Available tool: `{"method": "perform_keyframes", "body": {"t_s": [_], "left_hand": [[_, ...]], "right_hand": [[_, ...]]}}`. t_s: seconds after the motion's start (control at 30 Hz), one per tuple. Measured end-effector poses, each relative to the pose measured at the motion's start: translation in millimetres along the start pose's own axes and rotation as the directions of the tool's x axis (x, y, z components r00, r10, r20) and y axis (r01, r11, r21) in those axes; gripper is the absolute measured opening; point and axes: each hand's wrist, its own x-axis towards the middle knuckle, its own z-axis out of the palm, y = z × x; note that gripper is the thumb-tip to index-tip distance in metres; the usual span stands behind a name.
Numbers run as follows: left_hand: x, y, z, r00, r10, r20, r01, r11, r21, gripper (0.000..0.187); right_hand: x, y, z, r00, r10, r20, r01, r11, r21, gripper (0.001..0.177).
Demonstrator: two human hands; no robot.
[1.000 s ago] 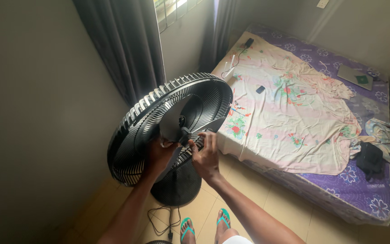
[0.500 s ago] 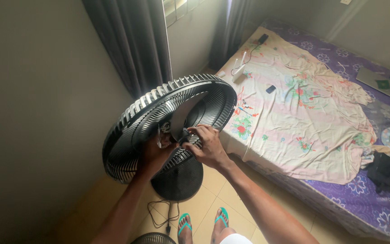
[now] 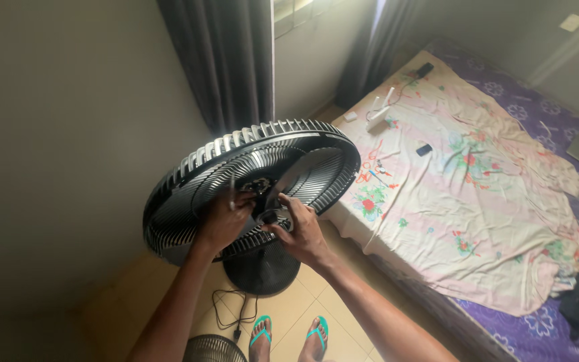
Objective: The person assembles a standing fan by attaching the fan blades to the motor hub, securing them with a nut, and then fitting the front grill onto the fan. The person uses a screwdriver to tighten the nut and ensure the blades are properly mounted.
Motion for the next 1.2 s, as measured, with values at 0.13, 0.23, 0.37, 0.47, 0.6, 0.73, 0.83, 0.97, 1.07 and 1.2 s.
{"method": "perform_keyframes", "body": {"t_s": [0.13,0.23,0.37,0.47,0.6,0.73,0.83,0.97,1.07,1.2], "left_hand": [[-2.1,-8.0,18.2,0.894,0.233,0.383,-0.429,0.692,0.580,0.017],[-5.5,-1.1,15.6,0.975,0.220,0.025,-0.208,0.872,0.443,0.008],[0.9,17.4,-8.3,0.980,0.142,0.142,-0.193,0.862,0.469,0.015],[2.3,37.7,-34.8,0.989,0.042,0.141,-0.073,0.972,0.223,0.017],[9.9,61.7,-66.3,0.908,-0.362,0.214,0.382,0.922,-0.063,0.032],[10.1,82.0,-89.6,0.839,-0.499,0.218,0.543,0.795,-0.271,0.024],[-3.7,101.4,-112.3,0.939,-0.344,-0.010,0.342,0.938,-0.062,0.010],[-16.1,108.4,-171.7,0.909,0.180,-0.375,-0.089,0.965,0.247,0.022],[-4.1,92.9,-225.4,0.863,0.244,-0.442,-0.090,0.936,0.340,0.029],[28.0,69.7,-258.0,0.925,0.009,-0.379,0.028,0.995,0.092,0.042]], "right_hand": [[5.6,6.9,10.0,0.997,-0.071,-0.039,0.072,0.997,0.009,0.073],[12.6,10.7,13.8,0.999,-0.052,-0.016,0.053,0.994,0.097,0.075],[15.2,13.2,12.8,0.994,-0.108,-0.001,0.107,0.985,0.137,0.074],[15.8,15.2,12.5,0.991,-0.128,0.027,0.121,0.975,0.186,0.069],[13.2,17.6,9.7,0.992,-0.103,0.071,0.092,0.986,0.137,0.072],[4.9,14.8,3.8,0.987,0.032,0.159,-0.063,0.979,0.194,0.070],[4.9,12.3,-1.4,0.981,0.058,0.183,-0.101,0.968,0.231,0.073],[10.4,10.1,-9.0,0.985,-0.007,0.170,-0.030,0.977,0.212,0.081],[11.3,9.9,-11.8,0.981,-0.009,0.192,-0.039,0.968,0.247,0.084],[11.8,26.4,-8.8,0.936,0.213,0.279,-0.234,0.971,0.043,0.087]]}}
